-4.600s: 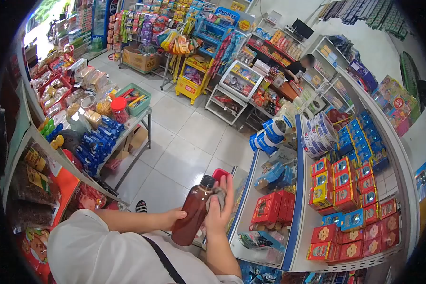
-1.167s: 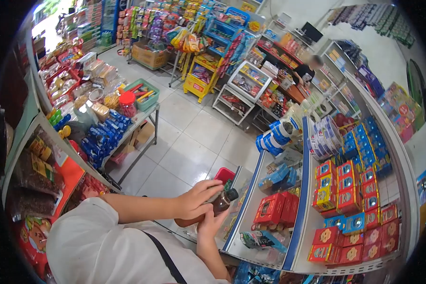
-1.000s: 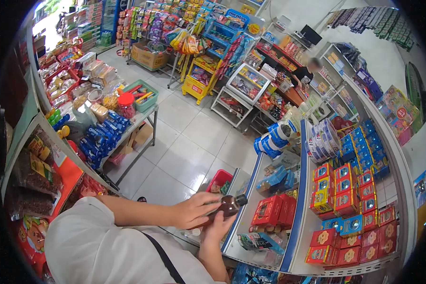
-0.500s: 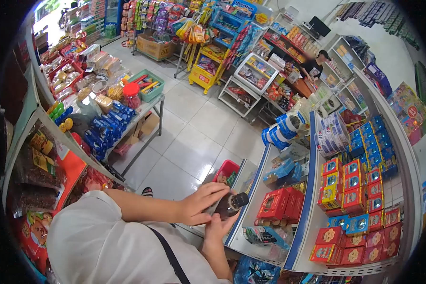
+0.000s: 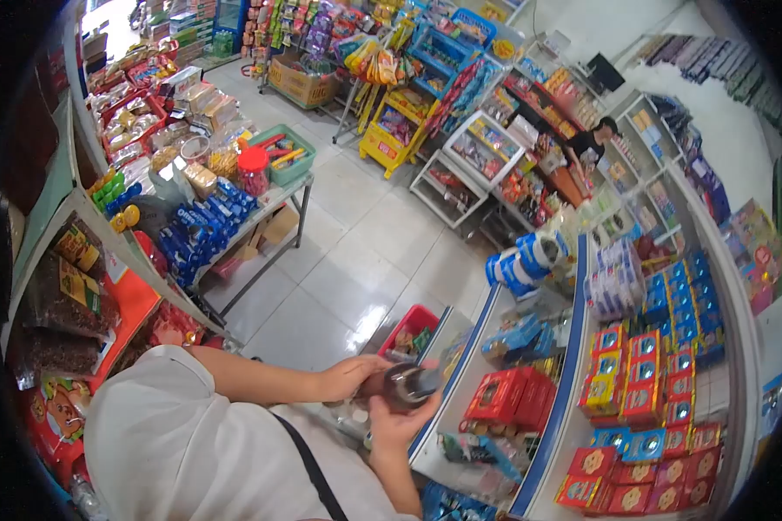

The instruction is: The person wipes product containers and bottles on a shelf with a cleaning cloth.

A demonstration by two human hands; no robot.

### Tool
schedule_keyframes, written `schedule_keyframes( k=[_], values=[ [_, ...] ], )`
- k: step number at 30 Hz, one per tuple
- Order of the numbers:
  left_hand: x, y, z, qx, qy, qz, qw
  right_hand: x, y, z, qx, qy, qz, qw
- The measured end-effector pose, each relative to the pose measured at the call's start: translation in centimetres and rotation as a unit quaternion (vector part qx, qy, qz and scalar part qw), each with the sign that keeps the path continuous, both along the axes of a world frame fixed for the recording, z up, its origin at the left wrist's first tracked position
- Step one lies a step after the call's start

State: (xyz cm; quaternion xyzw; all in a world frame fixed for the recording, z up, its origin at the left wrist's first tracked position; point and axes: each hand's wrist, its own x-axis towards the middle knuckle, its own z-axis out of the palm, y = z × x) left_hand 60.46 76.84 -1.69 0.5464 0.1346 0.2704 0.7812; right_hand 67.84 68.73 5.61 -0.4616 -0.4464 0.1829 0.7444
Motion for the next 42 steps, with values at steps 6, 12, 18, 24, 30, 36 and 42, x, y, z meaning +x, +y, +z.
schedule_keyframes(
  k=[6,12,18,24,30,36,42],
  values=[
    [-3.5,5.4,6.1,-0.274,0.067,-0.105,0.954,-0.6,5.1,0.2,-0.010,-0.168,0.152,0.974],
    [-7.2,9.8,3.2,-0.235,-0.005,0.035,0.971,-3.5,11.4,0.7,-0.016,-0.163,0.219,0.962],
    [-14.4,13.6,3.1,-0.095,0.024,0.323,0.941,-8.4,18.4,1.7,0.103,-0.184,0.331,0.920],
    [-20.9,14.0,1.9,-0.036,0.075,0.525,0.847,-13.8,25.4,2.4,0.086,0.038,0.376,0.922],
    [-23.4,12.6,4.6,0.074,0.158,0.640,0.749,-21.5,35.1,7.5,0.142,0.156,0.488,0.847],
    [-24.1,10.2,6.9,0.139,0.236,0.733,0.622,-33.4,40.5,14.8,0.235,0.233,0.610,0.720],
    [-22.1,6.2,9.2,0.218,0.291,0.765,0.531,-45.4,39.1,23.3,0.275,0.234,0.661,0.657]
  ],
)
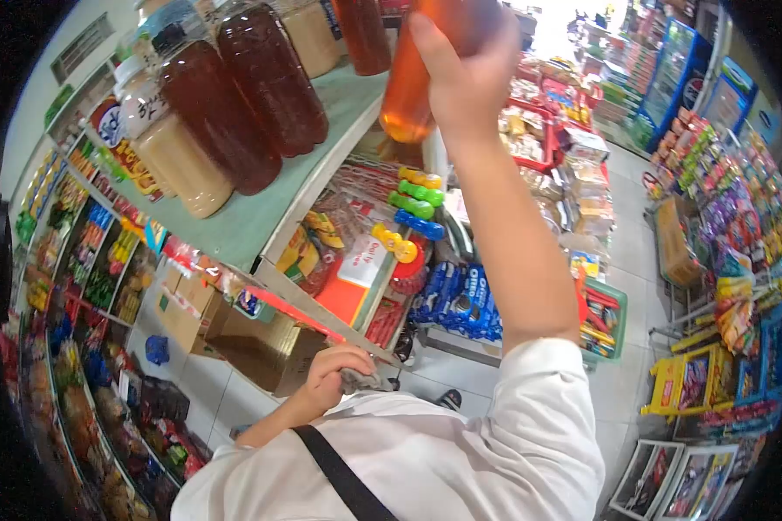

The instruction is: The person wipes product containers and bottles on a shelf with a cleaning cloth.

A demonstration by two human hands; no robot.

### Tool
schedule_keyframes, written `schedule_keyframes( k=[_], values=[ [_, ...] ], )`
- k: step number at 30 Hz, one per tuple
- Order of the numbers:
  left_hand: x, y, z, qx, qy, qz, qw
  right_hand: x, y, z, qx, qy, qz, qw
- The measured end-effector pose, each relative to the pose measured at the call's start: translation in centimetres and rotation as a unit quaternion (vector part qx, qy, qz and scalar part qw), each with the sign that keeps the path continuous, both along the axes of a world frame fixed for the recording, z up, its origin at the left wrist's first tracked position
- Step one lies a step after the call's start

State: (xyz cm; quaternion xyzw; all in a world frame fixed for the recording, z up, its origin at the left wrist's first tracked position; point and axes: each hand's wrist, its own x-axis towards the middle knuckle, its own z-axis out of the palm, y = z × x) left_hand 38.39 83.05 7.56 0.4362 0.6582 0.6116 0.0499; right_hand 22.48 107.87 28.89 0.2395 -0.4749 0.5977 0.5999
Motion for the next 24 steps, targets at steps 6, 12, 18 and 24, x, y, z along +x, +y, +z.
schedule_keyframes(
  k=[6,12,18,24],
  values=[
    [3.4,-3.4,-1.1,0.060,-0.012,0.213,0.975,-5.1,-3.1,3.3,0.082,-0.121,-0.188,0.971],
    [5.1,-5.8,-1.4,0.107,-0.049,0.355,0.928,-9.4,-5.5,3.1,0.146,-0.173,-0.067,0.972],
    [3.9,-7.1,-0.8,0.155,-0.027,0.347,0.925,-11.8,-6.2,2.6,0.158,-0.154,-0.100,0.970],
    [1.8,-8.6,0.0,0.130,-0.007,0.306,0.943,-12.4,-6.0,2.3,0.175,-0.107,-0.214,0.955]
  ],
)
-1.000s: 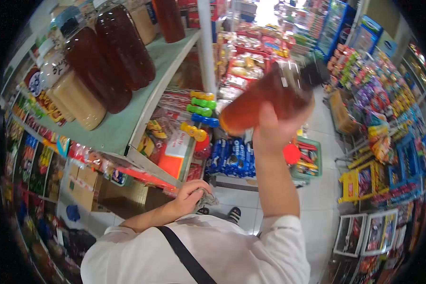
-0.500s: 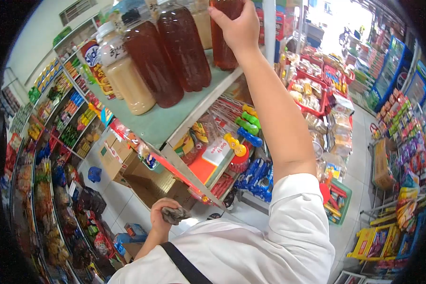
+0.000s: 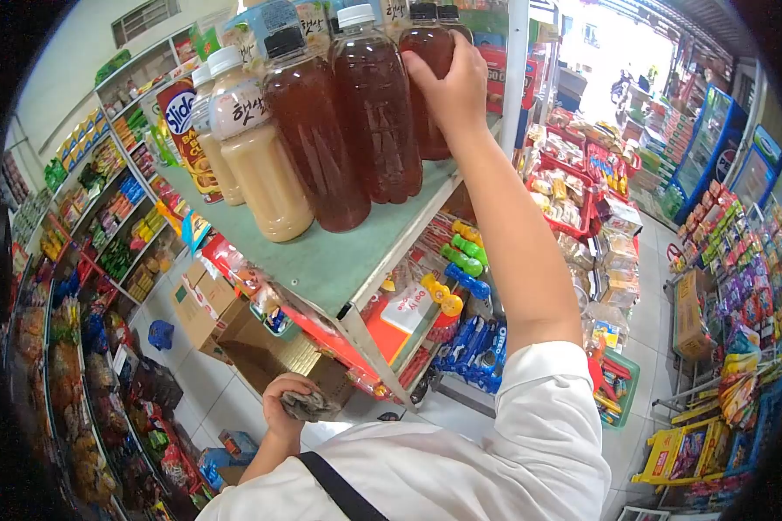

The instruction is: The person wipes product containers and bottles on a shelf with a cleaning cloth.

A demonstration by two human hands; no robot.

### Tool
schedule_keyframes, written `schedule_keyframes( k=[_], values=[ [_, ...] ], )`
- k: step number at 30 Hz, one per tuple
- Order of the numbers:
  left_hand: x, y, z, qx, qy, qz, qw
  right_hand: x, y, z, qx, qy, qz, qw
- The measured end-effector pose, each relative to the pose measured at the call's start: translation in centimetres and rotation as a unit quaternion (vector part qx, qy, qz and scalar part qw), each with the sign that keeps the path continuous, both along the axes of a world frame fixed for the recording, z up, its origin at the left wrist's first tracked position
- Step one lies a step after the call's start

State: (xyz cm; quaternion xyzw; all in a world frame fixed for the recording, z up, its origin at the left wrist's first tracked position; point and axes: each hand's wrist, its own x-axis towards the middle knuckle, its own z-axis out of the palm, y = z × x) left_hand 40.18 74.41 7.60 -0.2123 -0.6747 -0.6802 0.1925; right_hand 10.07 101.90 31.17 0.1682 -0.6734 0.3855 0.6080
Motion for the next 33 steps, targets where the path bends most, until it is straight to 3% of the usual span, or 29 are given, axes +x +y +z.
schedule_keyframes(
  k=[6,8,13,15,17,18,21,24,27,28,31,33],
  values=[
    [-2.3,-0.9,0.5,-0.031,-0.002,-0.128,0.991,1.5,1.7,-3.0,-0.057,-0.013,0.057,0.997],
    [-3.5,-0.9,1.3,-0.081,0.014,-0.187,0.979,5.3,1.3,-4.9,-0.104,-0.041,0.056,0.992],
    [-7.1,0.0,2.2,-0.145,0.095,-0.374,0.911,15.7,-0.6,-13.6,-0.247,-0.077,0.132,0.957],
    [-8.3,1.0,2.0,-0.153,0.126,-0.451,0.870,19.4,-0.9,-18.7,-0.282,-0.111,0.088,0.949],
    [-9.0,2.3,1.8,-0.158,0.154,-0.501,0.837,24.1,-2.5,-22.6,-0.360,-0.171,0.111,0.910],
    [-9.4,2.8,1.5,-0.186,0.153,-0.546,0.802,26.4,-3.3,-24.6,-0.361,-0.207,0.129,0.900],
    [-8.9,5.1,-0.1,-0.169,0.174,-0.596,0.765,32.9,-6.8,-27.5,-0.394,-0.293,0.219,0.843],
    [-7.4,8.3,-0.7,-0.150,0.217,-0.624,0.736,38.1,-10.8,-28.4,-0.550,-0.267,0.363,0.703],
    [-5.2,10.5,-2.0,-0.194,0.271,-0.625,0.705,41.5,-12.9,-28.7,-0.664,-0.260,0.339,0.613],
    [-4.4,10.9,-2.6,-0.219,0.293,-0.623,0.692,41.8,-13.2,-28.1,-0.735,-0.248,0.257,0.576],
    [-1.4,12.6,-6.8,-0.102,-0.003,-0.705,0.702,43.4,-13.1,-31.6,-0.769,-0.130,0.161,0.605],
    [-0.6,15.0,-8.0,-0.023,-0.248,-0.643,0.724,44.9,-13.4,-31.7,-0.789,-0.065,0.118,0.600]
  ],
)
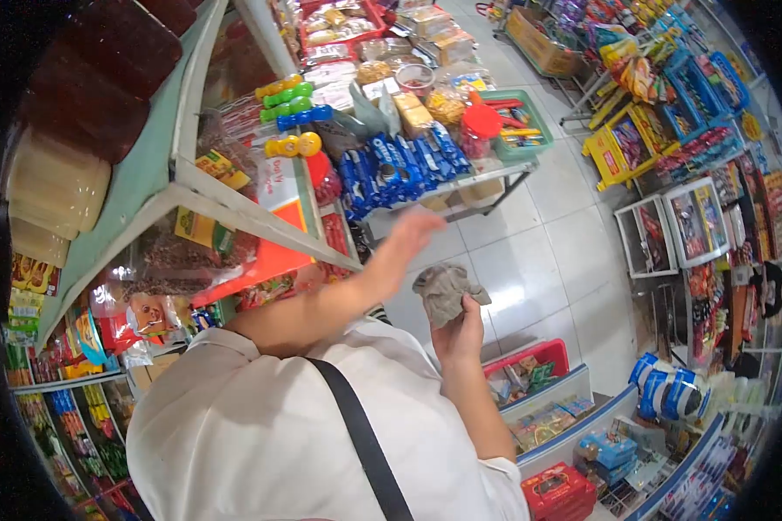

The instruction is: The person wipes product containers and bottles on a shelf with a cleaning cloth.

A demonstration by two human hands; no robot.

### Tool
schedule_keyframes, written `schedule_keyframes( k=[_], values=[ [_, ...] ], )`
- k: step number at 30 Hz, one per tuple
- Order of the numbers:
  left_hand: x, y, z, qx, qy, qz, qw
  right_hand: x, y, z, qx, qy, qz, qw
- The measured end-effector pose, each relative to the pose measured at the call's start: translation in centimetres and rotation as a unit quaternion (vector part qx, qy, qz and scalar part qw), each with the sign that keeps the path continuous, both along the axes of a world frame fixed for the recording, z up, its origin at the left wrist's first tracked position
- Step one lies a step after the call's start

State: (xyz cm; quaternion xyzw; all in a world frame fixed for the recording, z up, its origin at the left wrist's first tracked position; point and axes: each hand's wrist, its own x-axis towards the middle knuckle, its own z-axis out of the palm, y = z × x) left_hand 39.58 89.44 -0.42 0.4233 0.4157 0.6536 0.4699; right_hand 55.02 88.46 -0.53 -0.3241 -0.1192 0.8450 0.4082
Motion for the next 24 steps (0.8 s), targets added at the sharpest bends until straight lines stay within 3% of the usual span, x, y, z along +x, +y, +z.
schedule_keyframes(
  k=[2,4,6,8,12,16,20,21,24],
  values=[
    [-0.6,3.4,0.9,-0.125,-0.214,0.128,0.960,1.9,-0.6,-0.9,0.010,0.011,-0.056,0.998],
    [-3.1,7.4,-0.6,-0.185,-0.406,0.192,0.874,4.1,-1.3,-2.2,0.031,-0.034,-0.064,0.997],
    [-6.1,11.6,-3.1,-0.157,-0.468,0.271,0.827,6.5,-2.5,-3.6,0.033,-0.062,-0.082,0.994],
    [-8.5,14.3,-2.7,-0.095,-0.425,0.374,0.819,9.0,-3.1,-4.7,0.023,-0.073,-0.107,0.991],
    [-13.3,15.9,-0.7,-0.156,-0.469,0.493,0.715,13.5,-4.9,-6.5,-0.089,-0.069,-0.231,0.966],
    [-12.0,13.5,5.2,-0.136,-0.456,0.532,0.701,17.5,-7.1,-7.6,-0.066,-0.061,-0.293,0.952],
    [-18.4,16.8,-0.4,-0.072,-0.546,0.534,0.642,20.1,-8.1,-9.1,-0.102,-0.068,-0.336,0.934],
    [-19.0,16.8,-0.7,-0.054,-0.526,0.514,0.675,20.3,-8.4,-8.7,-0.117,-0.075,-0.341,0.930],
    [-16.6,15.8,2.6,-0.043,-0.515,0.546,0.659,21.2,-9.6,-9.5,-0.111,-0.079,-0.302,0.944]
  ],
)
